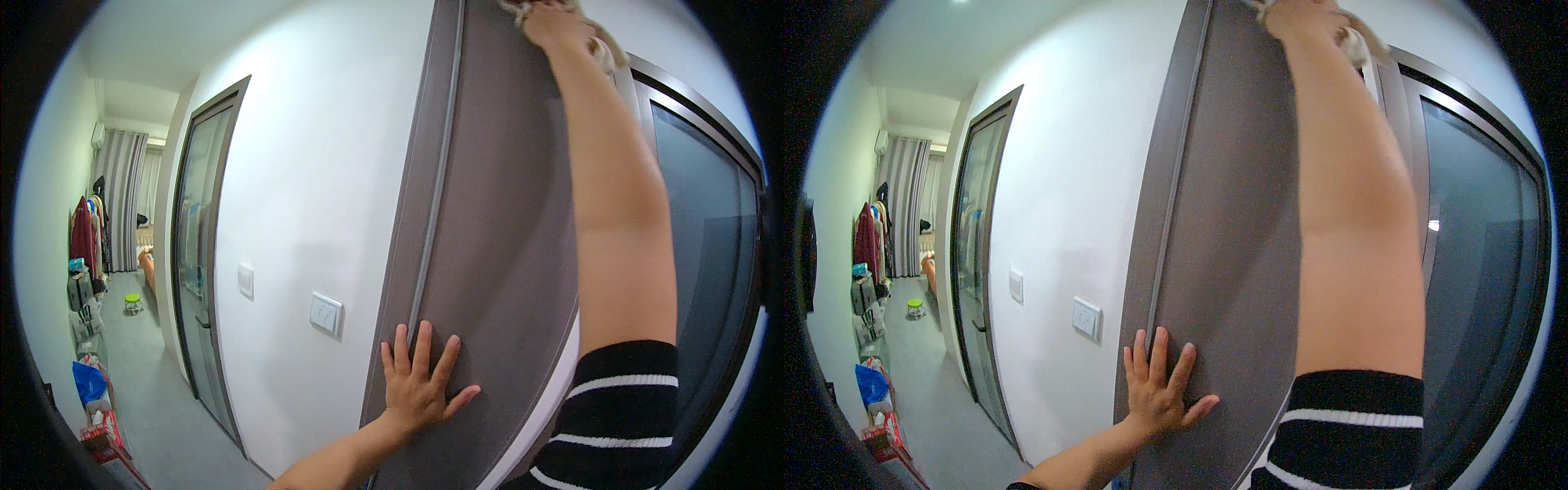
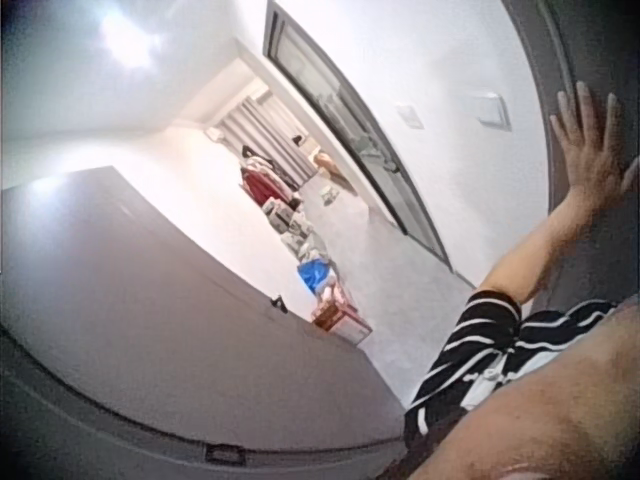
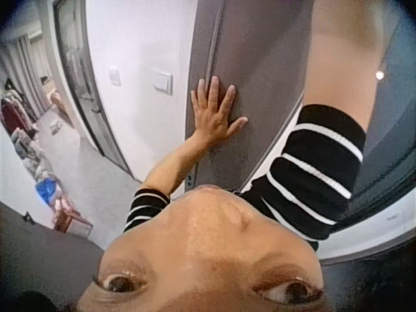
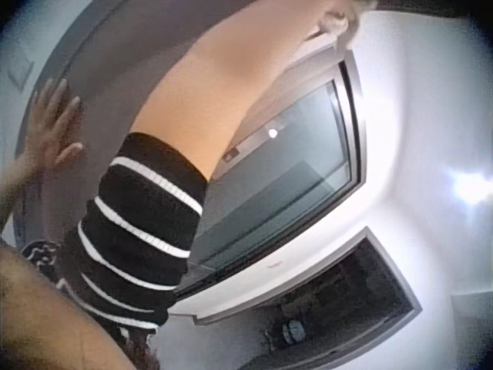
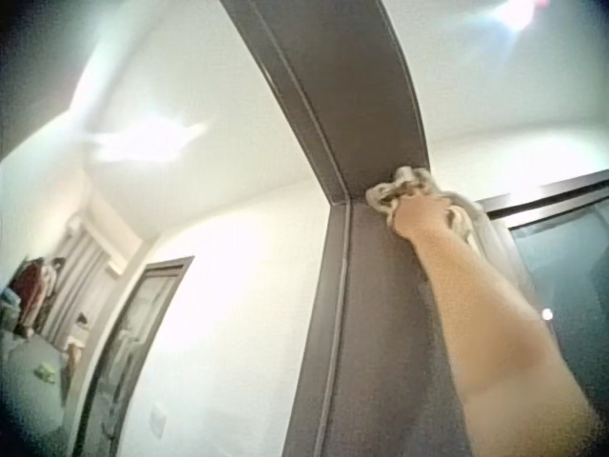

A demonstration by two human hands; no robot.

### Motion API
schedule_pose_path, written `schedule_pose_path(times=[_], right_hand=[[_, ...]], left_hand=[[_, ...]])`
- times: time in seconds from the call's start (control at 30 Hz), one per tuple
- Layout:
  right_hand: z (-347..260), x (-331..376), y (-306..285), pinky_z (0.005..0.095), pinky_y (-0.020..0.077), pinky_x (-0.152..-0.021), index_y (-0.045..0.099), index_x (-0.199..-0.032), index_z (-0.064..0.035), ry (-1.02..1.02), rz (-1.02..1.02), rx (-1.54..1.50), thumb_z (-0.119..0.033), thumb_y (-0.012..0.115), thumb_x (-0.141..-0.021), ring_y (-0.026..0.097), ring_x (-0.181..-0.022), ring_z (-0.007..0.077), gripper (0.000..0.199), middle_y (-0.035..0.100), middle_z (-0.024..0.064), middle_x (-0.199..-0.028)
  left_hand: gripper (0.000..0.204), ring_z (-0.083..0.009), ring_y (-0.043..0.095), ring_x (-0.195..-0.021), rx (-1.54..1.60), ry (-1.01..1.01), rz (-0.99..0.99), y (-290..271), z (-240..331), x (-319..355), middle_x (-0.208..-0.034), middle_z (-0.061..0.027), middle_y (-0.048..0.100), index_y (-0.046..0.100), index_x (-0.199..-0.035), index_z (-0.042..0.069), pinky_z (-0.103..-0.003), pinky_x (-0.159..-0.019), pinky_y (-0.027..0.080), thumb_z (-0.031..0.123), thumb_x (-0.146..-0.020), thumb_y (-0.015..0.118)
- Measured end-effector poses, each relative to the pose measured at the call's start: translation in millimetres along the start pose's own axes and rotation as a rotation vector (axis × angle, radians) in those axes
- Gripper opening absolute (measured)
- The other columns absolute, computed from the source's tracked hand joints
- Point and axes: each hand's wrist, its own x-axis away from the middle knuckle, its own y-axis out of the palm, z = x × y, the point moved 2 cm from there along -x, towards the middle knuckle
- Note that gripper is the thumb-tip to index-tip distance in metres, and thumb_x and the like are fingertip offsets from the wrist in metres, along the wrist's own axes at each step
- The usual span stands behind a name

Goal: The person wipes the surface of a grey door with a white cloth. They clean the door's flat panels and the vertical frame, moving the cloth in circular and vertical motions. The person also wipes the glass panel on the door.

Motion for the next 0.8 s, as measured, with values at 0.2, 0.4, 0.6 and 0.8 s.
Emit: schedule_pose_path(times=[0.2, 0.4, 0.6, 0.8], right_hand=[[-80.9, 11.9, 29.8, 0.0460, 0.0317, -0.110, 0.051, -0.135, -0.0064, -0.505, -0.193, -0.130, -0.035, 0.039, -0.097, 0.039, -0.135, 0.0278, 0.049, 0.043, 0.0122, -0.145], [-38.3, -2.3, 9.8, 0.0412, 0.0278, -0.113, 0.039, -0.144, -0.0079, -0.131, -0.175, -0.211, -0.038, 0.033, -0.100, 0.034, -0.138, 0.0267, 0.054, 0.038, 0.0128, -0.149], [-35.1, 37.2, 49.3, 0.0481, 0.0321, -0.107, 0.053, -0.132, -0.0180, -0.527, -0.013, -0.153, -0.034, 0.044, -0.093, 0.041, -0.130, 0.0334, 0.043, 0.048, 0.0107, -0.139], [-6.5, 240.4, 37.3, 0.0510, 0.0373, -0.104, 0.059, -0.128, -0.0207, -0.889, -0.062, -0.405, -0.023, 0.061, -0.079, 0.042, -0.127, 0.0344, 0.048, 0.049, 0.0045, -0.138]], left_hand=[[0.081, -0.0490, 0.016, -0.141, 0.008, 0.003, 0.016, 4.3, -9.1, 7.5, -0.154, -0.0261, 0.017, 0.031, -0.149, 0.020, -0.063, -0.111, 0.003, 0.070, -0.085, 0.045], [0.081, -0.0493, 0.015, -0.140, 0.003, 0.011, -0.003, 1.7, -6.1, 5.2, -0.154, -0.0257, 0.017, 0.028, -0.150, 0.021, -0.063, -0.111, 0.002, 0.069, -0.086, 0.043], [0.080, -0.0533, 0.019, -0.137, 0.040, 0.004, -0.007, -3.9, -5.0, 1.2, -0.153, -0.0265, 0.020, 0.035, -0.147, 0.019, -0.071, -0.102, 0.016, 0.066, -0.084, 0.052], [0.076, -0.0551, 0.023, -0.134, 0.002, 0.014, 0.031, -1.5, -13.3, 38.2, -0.151, -0.0266, 0.024, 0.038, -0.144, 0.014, -0.068, -0.104, 0.019, 0.054, -0.084, 0.060]])
